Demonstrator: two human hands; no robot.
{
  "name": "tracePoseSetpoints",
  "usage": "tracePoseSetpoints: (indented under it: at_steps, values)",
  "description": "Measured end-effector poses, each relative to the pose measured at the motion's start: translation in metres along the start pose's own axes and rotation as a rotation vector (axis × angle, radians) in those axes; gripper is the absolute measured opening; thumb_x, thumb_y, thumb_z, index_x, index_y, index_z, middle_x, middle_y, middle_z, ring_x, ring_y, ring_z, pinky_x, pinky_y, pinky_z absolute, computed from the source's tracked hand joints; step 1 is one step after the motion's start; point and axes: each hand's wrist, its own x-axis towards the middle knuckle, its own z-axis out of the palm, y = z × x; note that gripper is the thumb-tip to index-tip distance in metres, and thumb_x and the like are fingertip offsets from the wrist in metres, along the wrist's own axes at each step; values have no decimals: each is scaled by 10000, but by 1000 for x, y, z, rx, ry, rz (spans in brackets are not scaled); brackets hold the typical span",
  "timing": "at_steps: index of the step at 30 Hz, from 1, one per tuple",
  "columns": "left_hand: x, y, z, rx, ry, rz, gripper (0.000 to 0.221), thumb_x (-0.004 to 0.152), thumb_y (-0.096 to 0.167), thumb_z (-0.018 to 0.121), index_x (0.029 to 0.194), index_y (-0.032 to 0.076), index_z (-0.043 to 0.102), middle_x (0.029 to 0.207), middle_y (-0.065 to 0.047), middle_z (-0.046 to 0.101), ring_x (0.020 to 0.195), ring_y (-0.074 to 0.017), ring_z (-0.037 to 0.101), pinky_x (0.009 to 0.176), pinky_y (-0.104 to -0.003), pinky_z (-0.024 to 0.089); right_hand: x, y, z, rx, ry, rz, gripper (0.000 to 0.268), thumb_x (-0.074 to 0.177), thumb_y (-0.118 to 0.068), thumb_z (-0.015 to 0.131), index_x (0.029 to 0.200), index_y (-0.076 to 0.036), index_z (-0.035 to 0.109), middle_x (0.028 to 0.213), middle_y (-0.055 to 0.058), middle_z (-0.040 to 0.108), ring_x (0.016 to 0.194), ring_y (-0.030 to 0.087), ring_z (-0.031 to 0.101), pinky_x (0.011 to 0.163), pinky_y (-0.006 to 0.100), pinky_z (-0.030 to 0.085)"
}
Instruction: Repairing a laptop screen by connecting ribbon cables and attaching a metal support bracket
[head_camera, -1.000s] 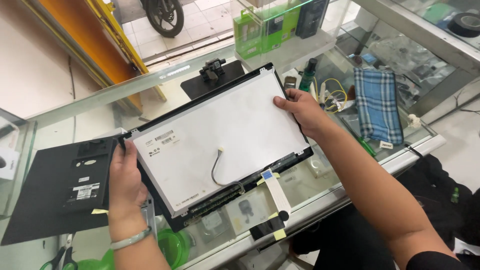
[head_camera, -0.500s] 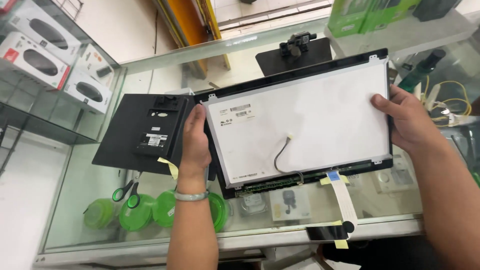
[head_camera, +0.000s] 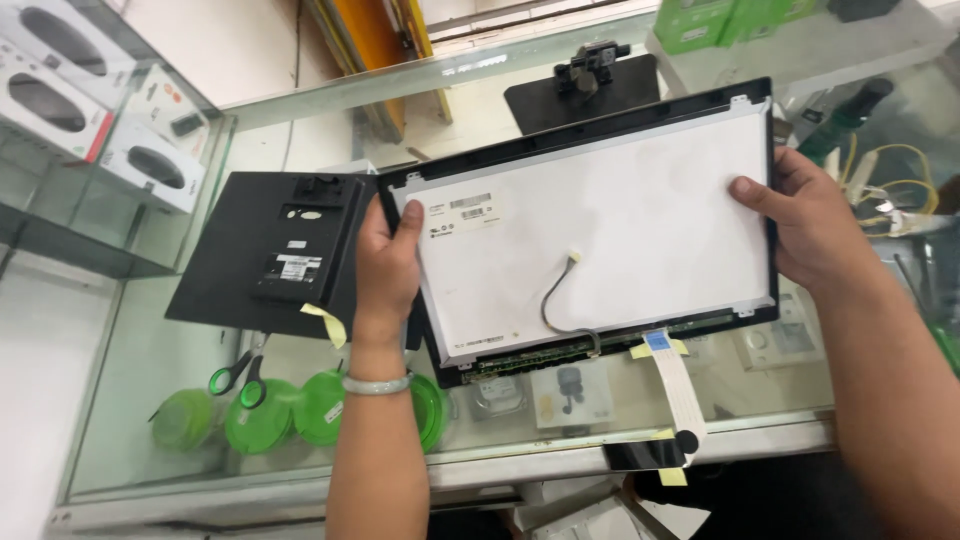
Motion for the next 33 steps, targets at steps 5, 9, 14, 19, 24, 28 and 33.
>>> tracePoseSetpoints:
  at_steps: [5, 9, 14, 19, 24, 28, 33]
  values:
    - [-2, 3, 2, -89, 4, 25, 328, 1032, 222, 562, 1317, 62, 592, 1308, -72, 664, 1249, -189, 603, 1123, -338, 444, -3, -4, 1, 91, -20, -46, 359, 837, -146, 772, 1128, -139, 563, 1185, 22, 677, 1025, 140, 663, 871, 302, 582]
    - [-4, 6, 0, -48, 32, -16, 320, 1008, 230, 583, 1284, 70, 615, 1238, -62, 697, 1180, -196, 647, 1049, -342, 502, -3, -3, 3, 131, -46, -61, 349, 839, -146, 776, 1103, -129, 549, 1170, 34, 688, 1016, 143, 670, 867, 307, 587]
    - [-5, 10, 4, -79, 48, -9, 347, 1007, 285, 616, 1276, 66, 603, 1236, -63, 691, 1182, -184, 644, 1064, -333, 504, -3, -1, 2, 119, -26, -72, 335, 885, -209, 742, 1158, -127, 565, 1180, 18, 651, 1042, 134, 647, 895, 291, 567]
    - [-3, -3, -1, -265, 47, -17, 346, 1021, 233, 612, 1318, 56, 596, 1272, -81, 683, 1204, -195, 640, 1057, -328, 519, -3, 2, -2, 271, -48, -17, 188, 975, -217, 591, 1151, -151, 595, 945, -10, 662, 795, 111, 632, 705, 239, 501]
    - [0, 1, -3, -285, 56, -32, 185, 1061, 232, 609, 1225, 149, 627, 909, 9, 694, 810, -67, 692, 817, -267, 600, 5, 15, 2, 180, 7, -207, 150, 1022, -179, 704, 1086, -90, 602, 824, 10, 614, 729, 157, 714, 661, 263, 624]
    - [1, -3, -4, -232, 73, -33, 198, 1061, 250, 608, 1238, 164, 619, 921, 19, 679, 834, -54, 672, 844, -260, 583, 16, 29, -4, 115, 21, -260, 193, 1003, -171, 753, 1082, -74, 607, 822, 14, 604, 725, 151, 696, 653, 266, 615]
    - [0, -1, -4, -83, 50, -17, 236, 1079, 237, 563, 1296, 147, 590, 995, -14, 678, 913, -72, 641, 899, -303, 561, 6, 18, 7, 52, 36, -294, 272, 935, -119, 809, 1130, -56, 631, 841, 33, 591, 751, 163, 688, 675, 291, 611]
